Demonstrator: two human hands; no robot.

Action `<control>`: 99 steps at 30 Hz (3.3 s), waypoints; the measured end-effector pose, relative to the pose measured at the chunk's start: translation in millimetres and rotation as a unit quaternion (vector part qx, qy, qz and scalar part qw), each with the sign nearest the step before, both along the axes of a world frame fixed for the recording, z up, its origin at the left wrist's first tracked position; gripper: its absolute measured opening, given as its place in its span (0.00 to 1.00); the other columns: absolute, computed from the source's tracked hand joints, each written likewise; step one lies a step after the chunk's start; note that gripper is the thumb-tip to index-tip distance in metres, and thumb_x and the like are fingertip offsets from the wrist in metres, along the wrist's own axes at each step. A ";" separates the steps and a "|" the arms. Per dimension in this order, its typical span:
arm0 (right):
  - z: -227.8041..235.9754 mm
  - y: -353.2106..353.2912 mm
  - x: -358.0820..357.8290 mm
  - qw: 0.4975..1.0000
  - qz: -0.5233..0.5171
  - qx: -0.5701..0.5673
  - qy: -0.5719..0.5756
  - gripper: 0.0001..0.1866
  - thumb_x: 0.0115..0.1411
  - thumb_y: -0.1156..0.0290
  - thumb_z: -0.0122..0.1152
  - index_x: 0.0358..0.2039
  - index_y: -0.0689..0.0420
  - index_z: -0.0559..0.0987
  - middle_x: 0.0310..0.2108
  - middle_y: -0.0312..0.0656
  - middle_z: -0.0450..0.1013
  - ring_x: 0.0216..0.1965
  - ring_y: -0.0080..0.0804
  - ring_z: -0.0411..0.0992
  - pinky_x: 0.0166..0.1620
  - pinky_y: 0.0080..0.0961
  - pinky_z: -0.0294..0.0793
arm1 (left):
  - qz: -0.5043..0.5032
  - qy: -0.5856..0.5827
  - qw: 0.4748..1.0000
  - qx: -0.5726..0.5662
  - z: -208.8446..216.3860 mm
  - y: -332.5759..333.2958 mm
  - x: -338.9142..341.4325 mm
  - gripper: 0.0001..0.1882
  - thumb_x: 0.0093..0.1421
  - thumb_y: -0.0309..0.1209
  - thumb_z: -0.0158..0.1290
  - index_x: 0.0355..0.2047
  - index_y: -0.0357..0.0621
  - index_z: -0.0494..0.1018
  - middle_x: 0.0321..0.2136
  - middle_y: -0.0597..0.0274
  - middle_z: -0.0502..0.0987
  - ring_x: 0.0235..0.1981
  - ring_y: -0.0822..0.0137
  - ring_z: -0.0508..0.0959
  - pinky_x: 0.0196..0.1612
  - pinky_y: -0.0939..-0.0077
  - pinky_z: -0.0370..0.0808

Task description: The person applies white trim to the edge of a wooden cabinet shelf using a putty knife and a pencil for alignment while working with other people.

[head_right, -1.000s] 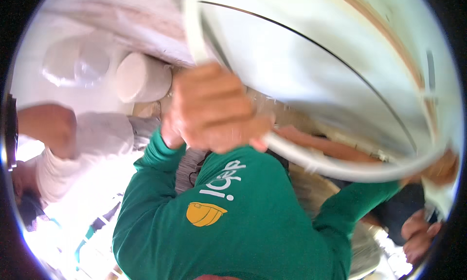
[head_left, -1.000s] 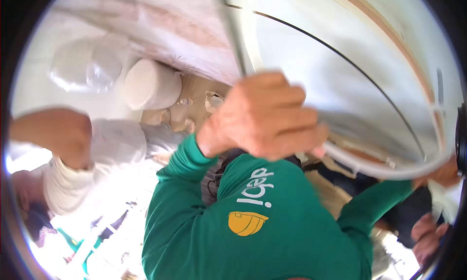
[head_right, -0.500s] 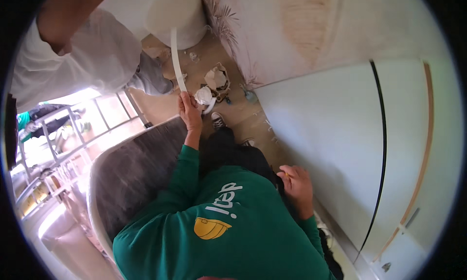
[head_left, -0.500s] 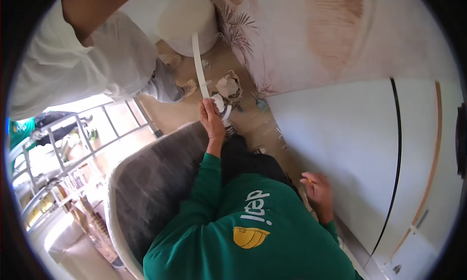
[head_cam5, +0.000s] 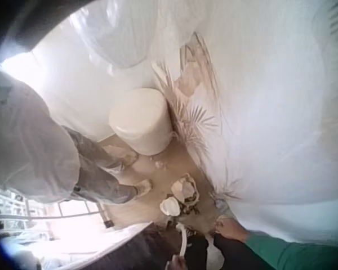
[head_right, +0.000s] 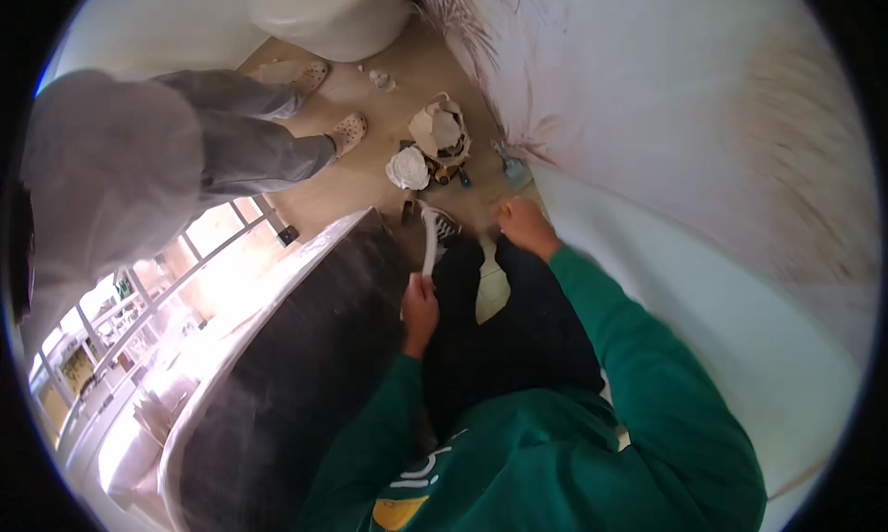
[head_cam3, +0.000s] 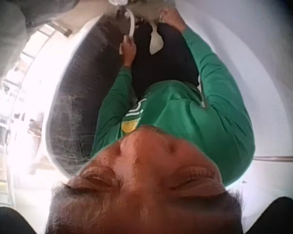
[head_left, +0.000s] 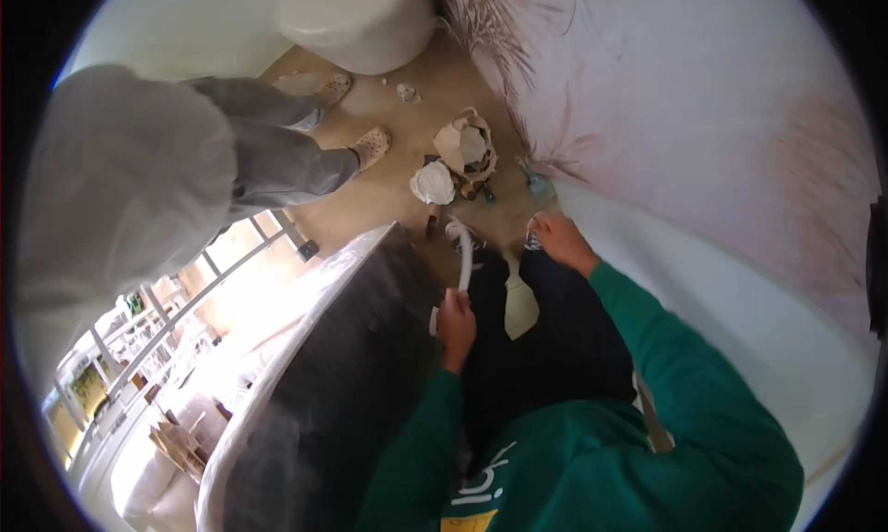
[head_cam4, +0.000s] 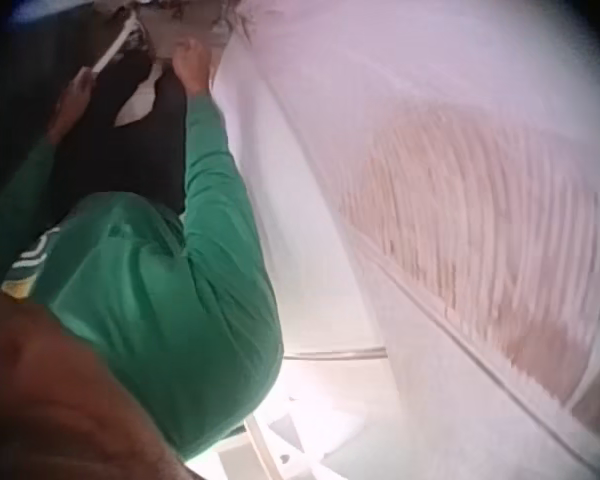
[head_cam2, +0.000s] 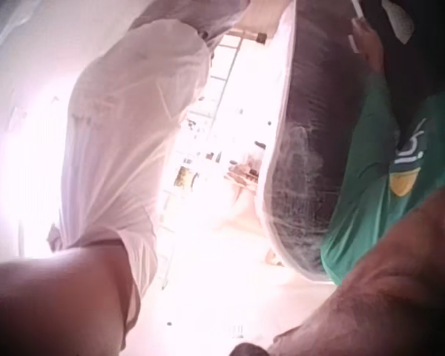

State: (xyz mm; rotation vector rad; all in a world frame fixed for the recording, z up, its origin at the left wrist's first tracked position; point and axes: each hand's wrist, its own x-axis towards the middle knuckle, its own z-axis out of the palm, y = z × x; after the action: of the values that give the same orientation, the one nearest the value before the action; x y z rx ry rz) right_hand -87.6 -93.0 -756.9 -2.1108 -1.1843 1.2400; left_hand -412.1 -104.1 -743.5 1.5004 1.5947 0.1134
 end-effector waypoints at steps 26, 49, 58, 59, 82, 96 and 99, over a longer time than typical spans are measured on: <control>-427.5 175.0 -97.0 0.985 0.166 -0.007 0.043 0.18 0.71 0.63 0.60 0.54 0.57 0.88 0.53 0.59 0.84 0.55 0.63 0.81 0.61 0.55 0.79 | -0.048 0.106 0.992 -0.037 -31.2 -15.4 -12.7 0.13 0.81 0.35 0.50 0.44 0.40 0.78 0.40 0.50 0.79 0.46 0.46 0.76 0.54 0.51 0.69; -414.8 199.7 -46.4 0.984 0.113 -0.031 -0.131 0.19 0.69 0.64 0.58 0.51 0.66 0.85 0.49 0.67 0.83 0.50 0.66 0.84 0.55 0.61 0.84 | -0.065 0.107 0.990 -0.063 -35.9 7.4 -14.9 0.14 0.82 0.36 0.50 0.43 0.40 0.78 0.39 0.50 0.77 0.45 0.47 0.76 0.53 0.53 0.69; -329.6 77.4 33.3 0.940 0.284 -0.164 -0.094 0.18 0.75 0.67 0.50 0.57 0.56 0.84 0.50 0.58 0.84 0.52 0.66 0.83 0.53 0.60 0.82 | -0.066 0.129 0.988 -0.061 -31.5 2.1 -14.6 0.13 0.82 0.34 0.48 0.43 0.38 0.77 0.39 0.51 0.76 0.44 0.49 0.74 0.52 0.53 0.68; -346.6 66.1 37.5 0.943 0.282 -0.155 -0.087 0.18 0.75 0.67 0.50 0.56 0.56 0.84 0.50 0.58 0.85 0.52 0.65 0.83 0.54 0.60 0.82 | -0.073 0.129 0.987 -0.061 -33.4 3.9 -15.4 0.13 0.82 0.34 0.48 0.43 0.38 0.77 0.39 0.52 0.76 0.44 0.50 0.74 0.52 0.53 0.68; -465.8 271.7 -87.0 0.899 0.410 0.150 -0.023 0.09 0.50 0.73 0.69 0.31 0.63 0.89 0.33 0.57 0.85 0.32 0.54 0.85 0.34 0.47 0.84 | -0.099 0.138 0.982 -0.082 -32.7 16.0 -15.1 0.18 0.85 0.40 0.46 0.43 0.39 0.74 0.40 0.56 0.71 0.45 0.57 0.69 0.51 0.59 0.66; -439.4 222.4 -9.7 0.897 0.407 0.057 -0.162 0.15 0.69 0.69 0.59 0.44 0.63 0.91 0.51 0.60 0.85 0.50 0.60 0.85 0.52 0.54 0.85 | -0.089 0.128 0.985 -0.071 -33.3 17.6 -10.5 0.16 0.83 0.38 0.48 0.40 0.40 0.76 0.39 0.54 0.74 0.45 0.54 0.72 0.52 0.56 0.67; -448.4 219.8 -4.9 0.969 0.238 -0.003 -0.061 0.15 0.68 0.70 0.61 0.45 0.65 0.90 0.56 0.61 0.83 0.51 0.60 0.84 0.56 0.51 0.84 | -0.094 0.134 0.984 -0.073 -33.2 16.3 -11.3 0.16 0.83 0.37 0.48 0.40 0.40 0.76 0.38 0.54 0.74 0.45 0.54 0.72 0.52 0.55 0.67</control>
State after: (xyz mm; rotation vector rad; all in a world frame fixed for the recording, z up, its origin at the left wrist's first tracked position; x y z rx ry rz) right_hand -92.5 126.9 -1205.3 -1.9942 -1.8209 1.3164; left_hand -423.4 -87.8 -776.7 1.5910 1.6199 -0.3181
